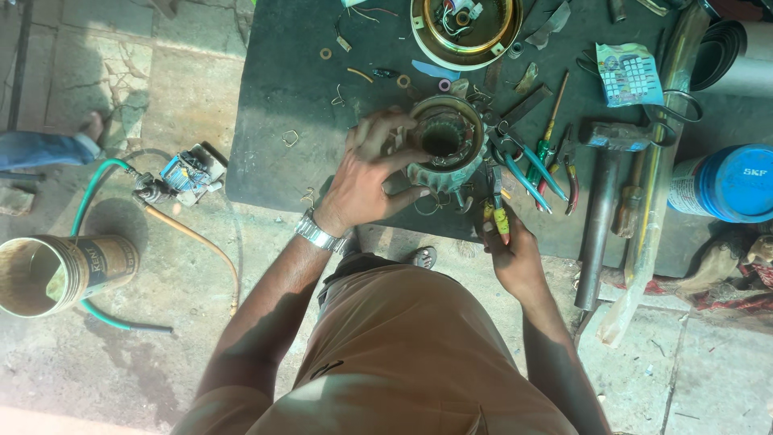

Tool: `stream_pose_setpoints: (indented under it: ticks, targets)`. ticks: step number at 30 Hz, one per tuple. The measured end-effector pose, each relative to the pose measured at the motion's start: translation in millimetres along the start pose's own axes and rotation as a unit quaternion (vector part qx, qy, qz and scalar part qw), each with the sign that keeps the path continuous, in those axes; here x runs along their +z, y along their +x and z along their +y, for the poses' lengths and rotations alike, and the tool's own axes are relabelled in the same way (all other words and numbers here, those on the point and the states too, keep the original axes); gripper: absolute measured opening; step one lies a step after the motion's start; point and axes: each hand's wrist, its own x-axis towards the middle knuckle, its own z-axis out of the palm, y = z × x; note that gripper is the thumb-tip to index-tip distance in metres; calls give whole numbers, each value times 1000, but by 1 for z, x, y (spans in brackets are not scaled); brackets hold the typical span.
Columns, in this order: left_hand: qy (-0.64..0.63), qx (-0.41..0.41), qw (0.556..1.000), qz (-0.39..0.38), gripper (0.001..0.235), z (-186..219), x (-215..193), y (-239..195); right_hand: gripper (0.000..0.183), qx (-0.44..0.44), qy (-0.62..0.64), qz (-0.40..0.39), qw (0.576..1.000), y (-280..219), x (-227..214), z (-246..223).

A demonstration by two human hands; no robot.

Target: The person uses pliers to pull and remove copper wire coils from a cylindrical electrical component, likely a motor stator. They repeatedly grip and extract wire loops from the slots, placing the removed wire on the workbench.

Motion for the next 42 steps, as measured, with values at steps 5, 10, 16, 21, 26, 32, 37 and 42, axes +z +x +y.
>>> stream_pose_setpoints:
  ticks: [5, 10, 16, 21, 26, 32, 37, 42]
  targets:
    - [36, -18, 999, -8, 48, 7, 5, 2, 47, 28, -2, -18, 999, -1, -5, -6]
    - [71, 4, 997, -31, 42, 7, 3, 6, 40, 51, -35, -36, 997, -1, -6, -10]
    - [65, 46, 995, -67, 39, 0, -4, 19, 29, 58, -4, -22, 998, 0, 2, 0]
    - [-10, 75, 994, -80, 38, -13, -4, 26, 16, 39, 128, -26, 991, 3, 11, 8]
    - [-36, 73, 995, -61, 38, -22, -1, 22, 17, 55, 142, -2, 988, 9, 16, 6]
    - [-35, 56, 994, -83, 36, -23, 0, 28, 17, 42, 214, 25, 976, 24, 19, -6]
    - [-83, 33, 990, -112, 31, -26, -8, 29, 20, 56, 172, 77, 981, 35, 29, -6]
    - [-9, 75, 995, -62, 23, -26, -19, 52, 23, 13, 165, 90, 982, 32, 32, -13]
